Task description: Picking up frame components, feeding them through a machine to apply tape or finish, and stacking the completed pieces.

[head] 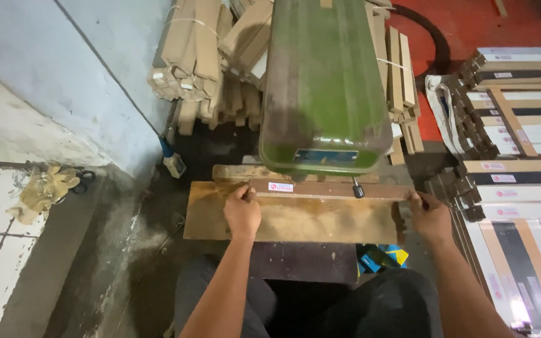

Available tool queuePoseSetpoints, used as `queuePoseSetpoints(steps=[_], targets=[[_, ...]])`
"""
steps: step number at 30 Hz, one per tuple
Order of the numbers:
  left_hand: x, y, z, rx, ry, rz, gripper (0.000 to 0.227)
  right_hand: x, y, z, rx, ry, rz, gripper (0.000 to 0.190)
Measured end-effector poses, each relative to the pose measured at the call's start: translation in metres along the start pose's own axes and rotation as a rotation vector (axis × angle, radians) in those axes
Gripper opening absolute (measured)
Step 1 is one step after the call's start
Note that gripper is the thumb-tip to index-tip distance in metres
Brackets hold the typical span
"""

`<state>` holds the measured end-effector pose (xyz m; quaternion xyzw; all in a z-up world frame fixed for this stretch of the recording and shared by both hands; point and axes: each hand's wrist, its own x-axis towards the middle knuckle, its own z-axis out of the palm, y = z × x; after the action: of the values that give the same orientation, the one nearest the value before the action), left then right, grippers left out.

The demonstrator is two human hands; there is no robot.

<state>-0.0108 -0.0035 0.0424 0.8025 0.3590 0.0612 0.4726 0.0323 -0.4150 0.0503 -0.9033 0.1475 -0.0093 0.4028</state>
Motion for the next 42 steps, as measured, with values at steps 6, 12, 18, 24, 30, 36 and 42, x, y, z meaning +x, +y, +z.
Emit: queuePoseSetpoints(steps=[6, 12, 18, 24, 30, 36, 42], targets=[[-0.032, 0.02, -0.007, 0.1, 0.208, 0.211, 0.038, -0.049, -0.098, -0.024, -0.21, 0.102, -0.292, 0.044], [-0.025, -0.007, 0.024, 0.37, 0.209, 1.03, 0.031, -0.099, -0.201, -0.027, -0.165, -0.227, -0.323, 0.051], [-0.02, -0.02, 0.027, 0.427, 0.236, 1.05, 0.033, -0.06, -0.18, 0.015, -0.247, -0.351, -0.302, 0.044], [-0.017, -0.02, 0.029, 0.449, 0.239, 1.067, 0.045, 0.006, -0.21, 0.056, 0.166, -0.338, -0.38, 0.029], [-0.016, -0.021, 0.03, 0.433, 0.196, 1.039, 0.047, 0.056, -0.225, 0.043, 0.683, -0.388, -0.358, 0.024], [-0.02, -0.015, 0.023, 0.421, 0.204, 1.041, 0.043, 0.05, -0.223, 0.024, 1.187, -0.409, -0.305, 0.02], [-0.017, -0.02, 0.026, 0.433, 0.218, 1.085, 0.045, -0.02, -0.232, -0.011, 0.64, -0.099, -0.841, 0.023]])
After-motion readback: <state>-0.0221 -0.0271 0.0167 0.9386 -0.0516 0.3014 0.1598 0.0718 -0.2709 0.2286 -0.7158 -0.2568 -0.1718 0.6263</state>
